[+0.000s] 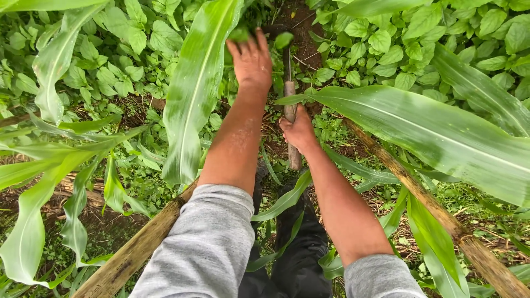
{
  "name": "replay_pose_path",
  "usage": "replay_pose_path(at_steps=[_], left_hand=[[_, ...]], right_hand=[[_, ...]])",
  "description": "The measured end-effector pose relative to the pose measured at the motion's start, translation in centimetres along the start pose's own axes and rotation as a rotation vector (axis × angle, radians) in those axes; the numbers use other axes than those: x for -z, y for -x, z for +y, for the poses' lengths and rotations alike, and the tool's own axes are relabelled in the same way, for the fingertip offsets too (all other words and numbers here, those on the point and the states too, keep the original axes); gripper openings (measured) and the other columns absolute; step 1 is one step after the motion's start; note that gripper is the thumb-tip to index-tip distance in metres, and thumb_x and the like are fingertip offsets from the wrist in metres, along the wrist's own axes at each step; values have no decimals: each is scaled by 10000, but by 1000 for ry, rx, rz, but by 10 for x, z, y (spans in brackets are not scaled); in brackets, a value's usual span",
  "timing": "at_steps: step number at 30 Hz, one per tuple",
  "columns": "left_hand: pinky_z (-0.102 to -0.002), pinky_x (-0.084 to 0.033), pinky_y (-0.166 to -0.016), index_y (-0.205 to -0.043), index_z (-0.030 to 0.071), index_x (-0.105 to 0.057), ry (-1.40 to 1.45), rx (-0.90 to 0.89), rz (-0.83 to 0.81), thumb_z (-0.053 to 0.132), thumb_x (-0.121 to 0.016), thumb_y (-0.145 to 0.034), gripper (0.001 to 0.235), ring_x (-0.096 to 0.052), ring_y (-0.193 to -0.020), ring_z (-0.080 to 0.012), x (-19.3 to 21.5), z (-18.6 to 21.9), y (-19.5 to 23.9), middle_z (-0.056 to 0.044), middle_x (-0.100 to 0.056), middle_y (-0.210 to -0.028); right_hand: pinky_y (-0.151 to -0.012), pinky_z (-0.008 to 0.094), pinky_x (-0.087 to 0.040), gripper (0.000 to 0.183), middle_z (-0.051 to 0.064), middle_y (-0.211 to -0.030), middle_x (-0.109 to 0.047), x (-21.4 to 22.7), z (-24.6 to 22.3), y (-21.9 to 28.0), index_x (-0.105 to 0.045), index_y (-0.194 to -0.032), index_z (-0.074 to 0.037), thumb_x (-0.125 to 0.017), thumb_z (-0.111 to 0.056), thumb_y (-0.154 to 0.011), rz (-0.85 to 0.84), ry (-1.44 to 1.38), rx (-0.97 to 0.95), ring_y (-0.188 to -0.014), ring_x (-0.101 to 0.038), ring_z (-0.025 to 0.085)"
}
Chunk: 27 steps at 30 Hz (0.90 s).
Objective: Weeding a corn field using a hand sickle and pulling weeds by hand
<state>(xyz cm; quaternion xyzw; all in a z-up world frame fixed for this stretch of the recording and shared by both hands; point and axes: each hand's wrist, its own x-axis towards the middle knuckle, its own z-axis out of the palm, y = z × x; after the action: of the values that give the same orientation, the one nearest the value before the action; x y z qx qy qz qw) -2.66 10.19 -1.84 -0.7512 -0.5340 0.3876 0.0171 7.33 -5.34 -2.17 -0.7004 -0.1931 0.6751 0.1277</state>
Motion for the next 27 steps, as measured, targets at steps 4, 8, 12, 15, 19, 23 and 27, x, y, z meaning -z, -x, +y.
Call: replay_pose_path(at_steps=[4, 8, 12, 15, 19, 23, 27], left_hand=[[-631, -316, -1118, -1591, -3, -39, 167, 74, -201, 296, -754, -861, 1065, -479, -1367, -334, -8, 2, 0, -198, -455, -1534], [-501, -490, -957, -1527, -23, -310, 137, 170, -67, 290, -662, -928, 762, -605, -1156, -311, -17, 9, -9, -217, -577, -1314], [-513, -494, -1025, -1501, -70, -318, 161, 154, -96, 258, -694, -916, 768, -598, -1191, -340, -13, 3, -7, -262, -551, -1326], [-480, -506, -978, -1380, -26, -475, 159, 154, -184, 198, -753, -867, 625, -626, -1059, -280, -14, 0, -8, -188, -578, -1182], [-504, -474, -996, -1330, 62, -613, 240, 192, -225, 215, -693, -931, 435, -608, -1113, -270, -12, 2, -8, -168, -573, -1257], [-546, -435, -1014, -1414, 101, -560, 149, 143, -263, 278, -746, -879, 593, -521, -1265, -323, 2, -4, 0, -208, -448, -1500], [-578, -369, -1138, -1498, 56, -415, 145, 71, -298, 356, -812, -846, 820, -535, -1322, -383, 17, 1, 16, -191, -613, -1393]], right_hand=[[-460, 286, -497, 236, 69, -887, -547, 1, -5, 4, -461, -1169, -109, -611, -47, -997, -12, -130, 23, -615, -546, 145], [-432, 281, -483, 191, 73, -895, -558, -2, -14, 0, -474, -1072, -96, -631, -18, -997, 68, -317, 31, -574, -526, 142], [-450, 276, -497, 304, 69, -922, -604, 8, -14, -1, -504, -1259, -115, -583, -10, -984, 22, -168, 2, -591, -542, 128], [-543, 324, -567, 217, 118, -1014, -616, 16, -16, 1, -538, -1211, -102, -610, -86, -1008, -81, 139, -14, -688, -603, 175], [-484, 296, -527, 220, 67, -915, -590, 14, -17, 0, -521, -1179, -124, -585, -26, -992, 16, -72, 1, -623, -560, 146], [-875, 383, -626, 276, 126, -1223, -612, 34, -32, 17, -546, -1255, -105, -618, -83, -989, -102, 279, 12, -1004, -676, 247], [-714, 375, -613, 177, 111, -1103, -628, 42, -21, 11, -622, -1166, -149, -617, -120, -992, -29, 232, 1, -880, -646, 215]])
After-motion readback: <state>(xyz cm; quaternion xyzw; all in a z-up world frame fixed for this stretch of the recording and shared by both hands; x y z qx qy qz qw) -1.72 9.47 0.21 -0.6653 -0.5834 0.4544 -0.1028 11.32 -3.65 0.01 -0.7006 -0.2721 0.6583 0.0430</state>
